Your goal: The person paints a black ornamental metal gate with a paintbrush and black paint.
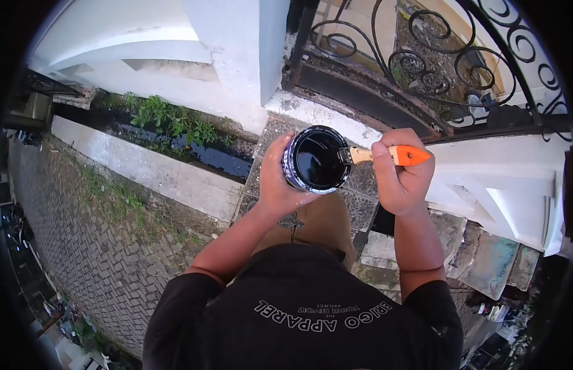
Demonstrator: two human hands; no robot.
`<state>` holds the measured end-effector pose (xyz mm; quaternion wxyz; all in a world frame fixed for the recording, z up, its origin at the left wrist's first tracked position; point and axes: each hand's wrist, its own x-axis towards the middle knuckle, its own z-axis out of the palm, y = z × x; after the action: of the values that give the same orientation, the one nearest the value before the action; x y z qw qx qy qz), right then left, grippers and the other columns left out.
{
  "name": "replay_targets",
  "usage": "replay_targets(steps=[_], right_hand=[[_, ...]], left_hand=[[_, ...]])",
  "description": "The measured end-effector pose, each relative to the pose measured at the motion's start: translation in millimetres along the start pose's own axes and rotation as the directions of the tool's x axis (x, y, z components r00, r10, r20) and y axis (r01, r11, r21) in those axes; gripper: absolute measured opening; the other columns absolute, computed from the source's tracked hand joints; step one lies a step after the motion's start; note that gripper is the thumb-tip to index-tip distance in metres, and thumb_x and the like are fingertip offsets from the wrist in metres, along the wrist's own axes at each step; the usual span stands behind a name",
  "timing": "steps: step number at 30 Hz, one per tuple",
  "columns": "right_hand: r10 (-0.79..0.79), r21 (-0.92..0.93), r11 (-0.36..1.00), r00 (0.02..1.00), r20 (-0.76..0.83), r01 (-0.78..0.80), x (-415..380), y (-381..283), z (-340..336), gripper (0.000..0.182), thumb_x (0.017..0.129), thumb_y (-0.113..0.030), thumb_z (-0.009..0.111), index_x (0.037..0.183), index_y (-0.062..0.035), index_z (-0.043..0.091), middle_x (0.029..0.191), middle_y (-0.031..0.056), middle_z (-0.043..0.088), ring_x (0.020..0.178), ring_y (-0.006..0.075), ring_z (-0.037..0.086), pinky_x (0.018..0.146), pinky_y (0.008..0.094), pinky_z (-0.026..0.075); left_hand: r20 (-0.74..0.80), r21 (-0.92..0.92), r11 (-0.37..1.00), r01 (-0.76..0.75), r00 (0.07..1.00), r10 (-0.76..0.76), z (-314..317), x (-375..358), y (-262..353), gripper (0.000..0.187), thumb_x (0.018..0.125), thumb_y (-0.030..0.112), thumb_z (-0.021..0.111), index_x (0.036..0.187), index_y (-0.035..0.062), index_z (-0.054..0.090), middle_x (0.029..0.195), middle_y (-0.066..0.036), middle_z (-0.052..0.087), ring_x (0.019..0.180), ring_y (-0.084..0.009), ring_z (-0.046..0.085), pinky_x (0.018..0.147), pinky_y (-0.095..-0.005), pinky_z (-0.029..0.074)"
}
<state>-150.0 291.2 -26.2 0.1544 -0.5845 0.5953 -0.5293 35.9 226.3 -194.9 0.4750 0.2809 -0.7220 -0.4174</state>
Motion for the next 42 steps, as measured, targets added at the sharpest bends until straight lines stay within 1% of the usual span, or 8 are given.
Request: replay_targets(steps=[10,15,16,21,23,28,39,42], right_hand=[[-0.046,-0.187,0.978,0.977,0.208,0.086,7.4,-24.5,32.0,0.005,0.091,-0.003,0.069,0.091,-0.0007,0.064,0.078,0.0077,0.065,0.066,0.0091,0.060,0.061,0.0248,0.047],[0.011,0.058,0.998,0.999,0.038,-0.013,9.8,-37.3,25.9,0.005,0.091,-0.001,0.068,0.090,-0.0002,0.064,0.079,0.0062,0.065,0.068,0.0088,0.059,0.062,0.0258,0.047],[-0.120,-0.048,0.991,0.989,0.083,0.124,12.1,-28.7,34.1,0.005,0.090,-0.001,0.068,0.090,0.0001,0.063,0.079,0.0056,0.064,0.067,0.0091,0.057,0.061,0.0256,0.046],[-0.217,-0.020,0.976,0.974,0.066,0.219,11.1,-22.7,36.7,0.007,0.092,-0.002,0.069,0.093,-0.0011,0.062,0.080,0.0054,0.063,0.063,0.0087,0.055,0.058,0.0246,0.044],[0.139,0.221,0.970,0.976,-0.165,-0.100,11.7,-31.7,29.1,0.005,0.094,-0.002,0.066,0.095,-0.0026,0.060,0.078,0.0039,0.060,0.060,0.0073,0.056,0.055,0.0233,0.045],[0.423,0.614,0.765,0.871,-0.249,-0.196,10.3,-5.4,29.7,0.007,0.100,-0.013,0.062,0.099,-0.0077,0.059,0.079,0.0021,0.058,0.052,0.0106,0.053,0.046,0.0275,0.043],[0.556,0.750,0.631,0.789,-0.262,-0.196,-8.2,21.8,55.4,0.008,0.098,-0.018,0.065,0.099,-0.0120,0.060,0.079,-0.0002,0.057,0.057,0.0117,0.054,0.050,0.0293,0.041],[0.727,0.885,0.389,0.675,-0.124,-0.257,-8.2,30.2,69.2,0.013,0.100,-0.025,0.061,0.100,-0.0123,0.061,0.072,0.0000,0.057,0.062,0.0123,0.054,0.056,0.0276,0.043]], left_hand=[[-0.062,0.076,0.994,-0.073,0.995,0.077,-28.4,-5.8,17.8,0.120,0.055,0.025,0.101,0.148,0.0026,0.030,0.145,-0.021,0.046,0.132,-0.0320,0.053,0.112,-0.0452,0.042],[-0.077,0.175,0.983,-0.059,0.994,0.074,-40.8,0.0,24.6,0.117,0.053,0.027,0.101,0.147,0.0031,0.034,0.142,-0.020,0.049,0.131,-0.0334,0.053,0.112,-0.0456,0.042],[-0.098,0.161,0.984,-0.072,0.991,0.088,-41.0,0.5,23.0,0.117,0.053,0.028,0.101,0.146,0.0033,0.036,0.141,-0.020,0.050,0.130,-0.0341,0.053,0.112,-0.0457,0.042],[-0.124,0.162,0.984,-0.076,0.988,0.096,-51.1,2.3,24.7,0.113,0.051,0.025,0.099,0.145,0.0036,0.039,0.139,-0.019,0.052,0.130,-0.0356,0.053,0.112,-0.0460,0.041],[-0.075,0.208,0.978,-0.012,0.997,0.028,-57.4,3.7,28.0,0.113,0.053,0.029,0.097,0.145,0.0044,0.037,0.137,-0.021,0.053,0.127,-0.0418,0.052,0.108,-0.0513,0.041],[-0.127,0.172,0.985,-0.009,0.991,0.031,-66.2,5.6,24.0,0.109,0.053,0.026,0.096,0.144,0.0035,0.040,0.136,-0.020,0.055,0.127,-0.0388,0.053,0.110,-0.0486,0.041],[-0.152,0.145,0.985,0.099,0.985,-0.077,-106.3,9.8,21.5,0.111,0.052,0.027,0.096,0.144,0.0034,0.039,0.138,-0.021,0.052,0.128,-0.0409,0.052,0.109,-0.0492,0.042],[-0.200,0.127,0.983,0.129,0.974,-0.102,-108.9,10.1,12.4,0.111,0.053,0.026,0.098,0.143,-0.0013,0.038,0.133,-0.018,0.056,0.124,-0.0287,0.058,0.108,-0.0408,0.045]])
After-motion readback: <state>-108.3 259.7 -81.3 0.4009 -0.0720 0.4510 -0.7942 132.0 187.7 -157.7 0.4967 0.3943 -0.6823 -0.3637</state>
